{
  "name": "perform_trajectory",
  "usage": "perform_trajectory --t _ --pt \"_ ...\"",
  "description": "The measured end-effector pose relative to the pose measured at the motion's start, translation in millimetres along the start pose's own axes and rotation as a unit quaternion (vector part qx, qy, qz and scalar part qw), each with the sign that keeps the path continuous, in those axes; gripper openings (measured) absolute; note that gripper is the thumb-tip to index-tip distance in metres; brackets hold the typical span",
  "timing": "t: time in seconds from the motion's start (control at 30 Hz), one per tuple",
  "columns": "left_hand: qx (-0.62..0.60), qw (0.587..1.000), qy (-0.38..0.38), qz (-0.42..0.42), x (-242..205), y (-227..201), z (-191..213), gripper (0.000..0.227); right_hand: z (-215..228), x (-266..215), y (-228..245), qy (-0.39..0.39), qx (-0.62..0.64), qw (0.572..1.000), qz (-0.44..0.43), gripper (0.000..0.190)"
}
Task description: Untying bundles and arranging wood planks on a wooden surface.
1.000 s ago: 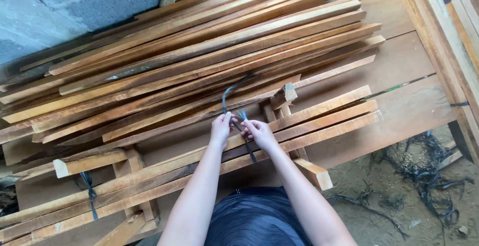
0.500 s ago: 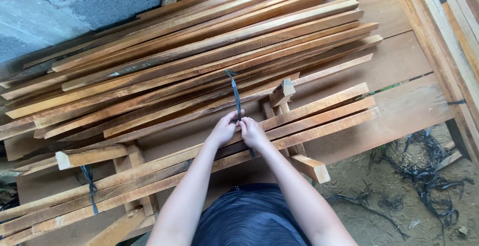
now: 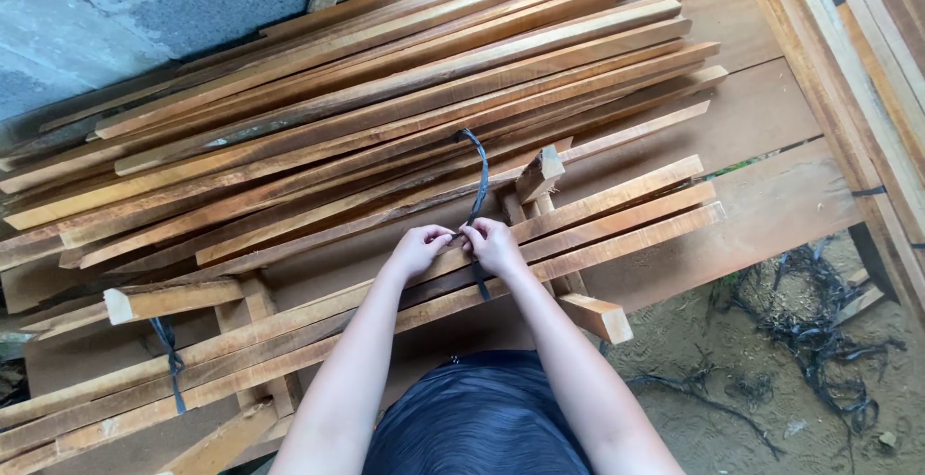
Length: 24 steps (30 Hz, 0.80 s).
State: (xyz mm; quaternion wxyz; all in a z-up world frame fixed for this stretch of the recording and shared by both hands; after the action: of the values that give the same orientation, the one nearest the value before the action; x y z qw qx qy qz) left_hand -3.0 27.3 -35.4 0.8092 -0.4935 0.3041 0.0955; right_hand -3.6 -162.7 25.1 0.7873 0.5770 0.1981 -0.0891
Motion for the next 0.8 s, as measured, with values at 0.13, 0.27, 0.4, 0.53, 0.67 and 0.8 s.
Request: perform_trajectory --t 0.13,0.27,0.4,0.53,0.67,0.8 --pt "-0.142 0.989 0.046 0.022 -8.0 -19.9 -2.9 0.029 0.1 4.8 -11.9 0.001 -0.022 1.000 0.007 0.023" --pt "-0.163 0.979 0.091 0.088 -5.1 -29.4 -7.7 0.031 -0.2 6.1 -16.8 0.018 -0.014 1.000 0.010 0.021" --pt "-0.161 0.973 0.081 0.147 -0.6 -26.6 -11.0 0.032 -9.7 12.6 -45.4 -0.040 0.080 0.996 -0.017 0.023" --pt "-0.149 0.976 0.067 0.147 9.0 -14.7 -18.0 0.027 -1.0 -17.3 -22.8 -0.071 0.085 0.993 0.047 0.021" --pt "0.014 0.997 0.035 0.062 21.5 -12.9 -15.7 0.022 5.0 -35.9 16.2 -0.139 -0.119 0.935 0.305 0.022" --pt "0.095 0.995 0.027 -0.014 15.8 -28.0 -9.2 0.017 2.9 -40.7 23.0 -0.126 -0.225 0.902 0.348 0.027"
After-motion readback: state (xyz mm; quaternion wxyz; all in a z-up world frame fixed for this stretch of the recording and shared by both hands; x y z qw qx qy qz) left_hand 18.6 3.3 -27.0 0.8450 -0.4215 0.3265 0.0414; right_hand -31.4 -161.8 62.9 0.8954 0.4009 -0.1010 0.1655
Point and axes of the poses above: each hand's wrist, its own x-axis towards the middle knuckle, its own z-axis out of the back of the hand, y = z × x, the point moved 4 cm from there along x, towards the middle knuckle, and after that the axes turned 7 degrees about z, right-handed, at the moved point
